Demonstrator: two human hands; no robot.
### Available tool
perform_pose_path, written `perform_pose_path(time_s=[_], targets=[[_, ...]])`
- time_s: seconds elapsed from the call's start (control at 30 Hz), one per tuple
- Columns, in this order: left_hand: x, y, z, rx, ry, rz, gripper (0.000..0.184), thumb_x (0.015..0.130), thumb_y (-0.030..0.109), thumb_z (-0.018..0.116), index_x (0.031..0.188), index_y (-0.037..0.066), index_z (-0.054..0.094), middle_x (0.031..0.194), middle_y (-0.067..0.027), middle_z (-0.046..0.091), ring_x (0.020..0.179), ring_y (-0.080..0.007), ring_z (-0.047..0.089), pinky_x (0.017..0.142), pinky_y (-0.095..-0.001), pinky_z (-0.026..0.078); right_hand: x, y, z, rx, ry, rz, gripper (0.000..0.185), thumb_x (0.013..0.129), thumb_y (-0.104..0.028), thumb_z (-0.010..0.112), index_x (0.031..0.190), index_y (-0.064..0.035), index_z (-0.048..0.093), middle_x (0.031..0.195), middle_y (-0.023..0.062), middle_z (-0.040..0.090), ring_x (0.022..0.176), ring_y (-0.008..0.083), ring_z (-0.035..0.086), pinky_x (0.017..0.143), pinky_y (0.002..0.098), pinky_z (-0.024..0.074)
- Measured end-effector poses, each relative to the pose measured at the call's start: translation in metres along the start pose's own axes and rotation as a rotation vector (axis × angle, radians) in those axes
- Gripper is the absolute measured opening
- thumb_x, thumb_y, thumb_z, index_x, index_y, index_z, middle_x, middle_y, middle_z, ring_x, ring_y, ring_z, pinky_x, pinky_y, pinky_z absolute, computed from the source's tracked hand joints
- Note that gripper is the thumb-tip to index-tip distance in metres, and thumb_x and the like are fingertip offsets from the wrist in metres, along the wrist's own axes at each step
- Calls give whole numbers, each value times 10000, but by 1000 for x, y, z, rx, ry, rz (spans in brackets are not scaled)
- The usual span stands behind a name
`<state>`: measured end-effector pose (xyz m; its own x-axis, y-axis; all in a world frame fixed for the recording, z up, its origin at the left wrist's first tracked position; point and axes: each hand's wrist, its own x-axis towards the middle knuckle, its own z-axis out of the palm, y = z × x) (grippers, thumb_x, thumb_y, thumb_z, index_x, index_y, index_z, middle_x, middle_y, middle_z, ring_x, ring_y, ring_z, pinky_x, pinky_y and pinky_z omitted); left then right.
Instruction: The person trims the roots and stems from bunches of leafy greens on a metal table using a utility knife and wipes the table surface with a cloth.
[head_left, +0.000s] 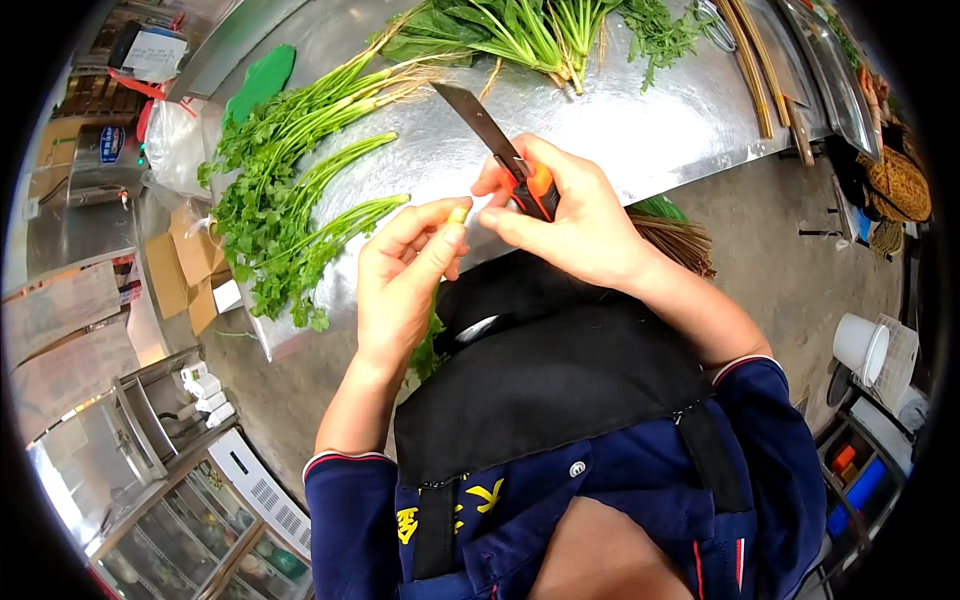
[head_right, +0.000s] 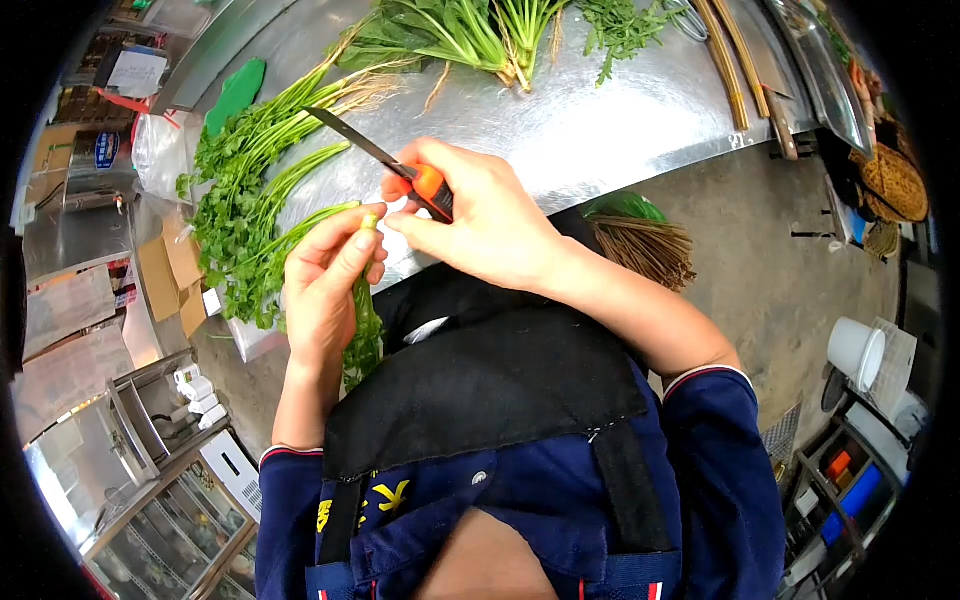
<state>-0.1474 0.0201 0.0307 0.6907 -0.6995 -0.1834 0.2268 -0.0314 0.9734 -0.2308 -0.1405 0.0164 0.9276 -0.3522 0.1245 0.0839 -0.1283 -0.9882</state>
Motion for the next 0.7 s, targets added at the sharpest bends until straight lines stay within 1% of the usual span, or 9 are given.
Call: perform_pose_path(time_s=[0.03, 0.17, 0.27, 0.3, 0.4, 0.47, 0.53, 0.57, 0.7], targets=[[0, 0, -1, -13, -16, -35, 220, 852, 64, 619, 1049, -30, 592, 931, -54, 614, 732, -76, 546, 606, -210, 425, 1, -2, 2, 3, -14, 3, 210, 770, -147, 673, 918, -39, 571, 758, 92, 623, 679, 164, 611, 608, 285, 471], [-3, -1, -1, 80, -1, 13, 125, 836, 10, 628, 955, -4, 594, 905, -24, 578, 829, -61, 516, 718, -198, 435, 3, -5, 4, -41, -27, -15, 210, 763, -145, 680, 909, -39, 571, 706, 84, 619, 626, 165, 608, 574, 288, 467], [-4, -5, 2, 247, 53, 125, 170, 840, 50, 633, 992, -13, 587, 859, -26, 598, 720, -64, 525, 619, -201, 419, 4, -4, 3, -115, -13, -57, 211, 765, -138, 676, 914, -32, 570, 688, 84, 619, 601, 175, 609, 561, 296, 468], [-5, -5, 2, 238, 48, 117, 177, 843, 52, 630, 1000, -15, 585, 868, -33, 601, 727, -72, 533, 621, -208, 423, 6, -3, 2, -141, -7, -73, 212, 766, -135, 674, 917, -30, 569, 686, 85, 619, 597, 177, 610, 560, 298, 469], [-6, -4, -1, 132, 37, 58, 191, 852, 62, 619, 1021, -19, 581, 895, -53, 610, 747, -96, 557, 625, -228, 436, 10, 2, -2, -131, 6, 114, 136, 806, -62, 654, 880, -18, 548, 715, -4, 572, 664, 46, 497, 602, 226, 430], [-3, -3, -5, -44, 34, -19, 196, 860, 72, 609, 1031, -21, 580, 913, -67, 616, 760, -114, 574, 627, -241, 443, 10, 2, -2, -44, 17, 102, 140, 810, -57, 649, 895, -12, 547, 718, -5, 571, 678, 45, 512, 616, 218, 439], [-3, -5, -8, -106, 22, -60, 199, 870, 84, 594, 1039, -21, 577, 932, -82, 621, 769, -130, 586, 624, -248, 448, 7, 4, 0, 22, 15, 71, 142, 813, -55, 646, 900, -7, 545, 723, -3, 575, 693, 43, 523, 627, 212, 446], [-3, -4, -8, -131, 15, -75, 198, 872, 85, 592, 1038, -21, 577, 931, -81, 620, 770, -130, 586, 624, -248, 447, 7, 5, 1, -46, 48, 15, 207, 786, -137, 671, 924, -14, 578, 686, 67, 613, 603, 153, 601, 581, 279, 479], [-1, -4, -5, -130, 4, -56, 187, 868, 74, 595, 1028, -21, 577, 933, -76, 618, 769, -126, 587, 624, -248, 448, 7, 1, 7, -53, 30, -54, 202, 747, -122, 688, 894, -27, 586, 675, 73, 605, 603, 166, 607, 582, 283, 486]])
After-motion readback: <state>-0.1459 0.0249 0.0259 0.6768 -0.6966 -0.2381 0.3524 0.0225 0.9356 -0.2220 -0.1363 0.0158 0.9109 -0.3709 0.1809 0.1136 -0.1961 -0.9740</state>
